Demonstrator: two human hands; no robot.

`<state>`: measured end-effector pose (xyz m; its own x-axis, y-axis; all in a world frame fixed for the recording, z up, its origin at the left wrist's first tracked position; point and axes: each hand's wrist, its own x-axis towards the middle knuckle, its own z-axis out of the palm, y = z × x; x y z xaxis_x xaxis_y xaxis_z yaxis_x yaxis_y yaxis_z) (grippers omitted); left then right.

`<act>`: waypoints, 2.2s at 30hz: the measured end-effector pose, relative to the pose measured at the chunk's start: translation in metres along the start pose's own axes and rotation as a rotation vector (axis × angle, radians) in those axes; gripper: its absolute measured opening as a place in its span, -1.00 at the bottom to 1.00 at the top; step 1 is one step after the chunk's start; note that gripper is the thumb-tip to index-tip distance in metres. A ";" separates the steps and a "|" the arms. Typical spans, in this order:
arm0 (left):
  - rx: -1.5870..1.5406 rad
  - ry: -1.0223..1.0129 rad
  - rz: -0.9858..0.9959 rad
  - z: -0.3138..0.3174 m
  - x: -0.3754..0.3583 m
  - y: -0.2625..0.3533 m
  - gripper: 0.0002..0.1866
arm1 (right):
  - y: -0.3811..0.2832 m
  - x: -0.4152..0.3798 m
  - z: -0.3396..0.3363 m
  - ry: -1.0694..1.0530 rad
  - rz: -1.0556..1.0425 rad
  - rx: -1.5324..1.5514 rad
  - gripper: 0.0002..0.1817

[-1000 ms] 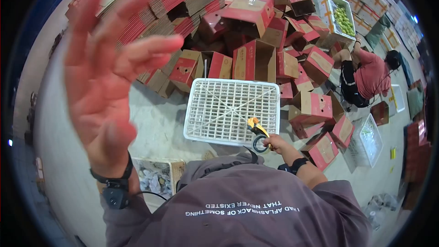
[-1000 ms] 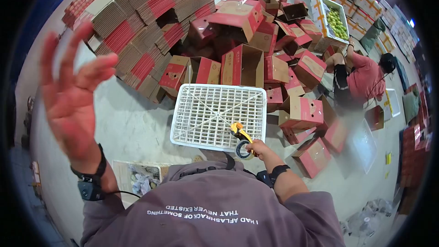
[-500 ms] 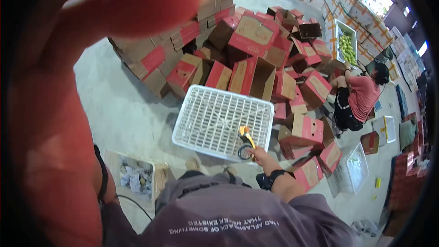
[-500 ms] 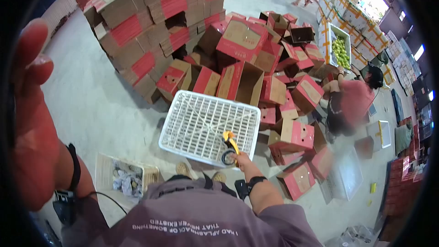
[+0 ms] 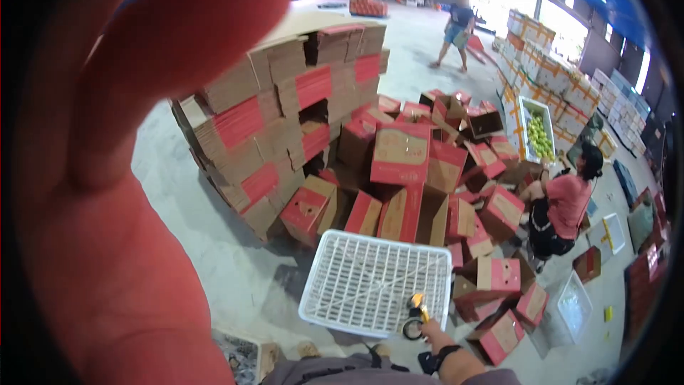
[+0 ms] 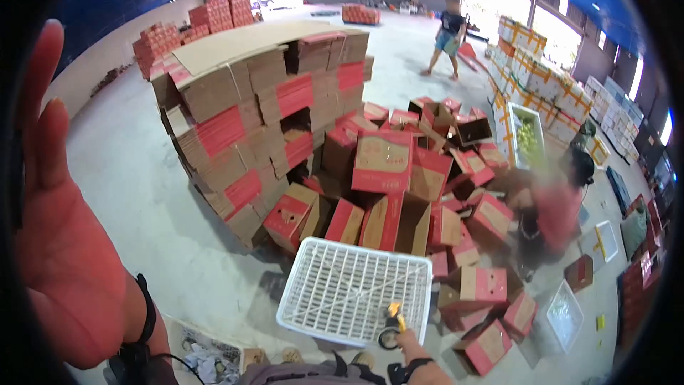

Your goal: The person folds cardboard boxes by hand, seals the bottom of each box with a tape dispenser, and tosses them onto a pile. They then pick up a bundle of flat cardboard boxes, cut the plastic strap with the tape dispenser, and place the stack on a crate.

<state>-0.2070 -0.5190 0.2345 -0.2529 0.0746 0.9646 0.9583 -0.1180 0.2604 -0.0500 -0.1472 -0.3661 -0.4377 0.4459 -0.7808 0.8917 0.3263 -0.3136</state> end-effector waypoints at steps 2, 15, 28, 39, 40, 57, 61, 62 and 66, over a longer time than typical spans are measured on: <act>-0.054 0.044 0.022 -0.019 -0.003 -0.007 0.02 | 0.004 -0.002 0.005 0.069 -0.008 -0.022 -0.53; 0.473 -0.022 -0.019 -0.175 -0.065 -0.056 -0.26 | -0.034 -0.143 0.030 0.495 -0.367 0.006 -0.24; 0.515 -0.415 -1.287 -0.203 -0.341 -0.049 -0.36 | -0.140 -0.117 0.015 0.132 -0.787 -0.071 -0.36; 0.535 -0.101 -1.382 -0.311 -0.322 -0.096 -0.40 | -0.319 -0.145 0.035 -0.007 -0.876 0.082 -0.45; 0.509 -0.117 -1.379 -0.331 -0.326 -0.107 -0.40 | -0.339 -0.151 0.036 0.016 -0.879 0.130 -0.48; 0.448 0.018 -1.300 -0.521 -0.307 -0.237 -0.41 | -0.565 -0.226 0.102 0.185 -0.891 0.249 -0.45; 0.425 0.012 -1.309 -0.533 -0.309 -0.249 -0.41 | -0.587 -0.230 0.091 0.158 -0.755 0.338 -0.47; 0.421 0.025 -1.300 -0.537 -0.309 -0.254 -0.41 | -0.595 -0.230 0.086 0.148 -0.717 0.346 -0.47; 0.436 0.059 -1.291 -0.545 -0.301 -0.265 -0.41 | -0.638 -0.202 0.057 0.174 -0.691 0.509 -0.54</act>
<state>-0.4568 -1.0495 -0.1023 -0.9873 -0.1507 0.0496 -0.0017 0.3229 0.9464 -0.5235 -0.4929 -0.0388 -0.8735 0.4200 -0.2464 0.3450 0.1768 -0.9218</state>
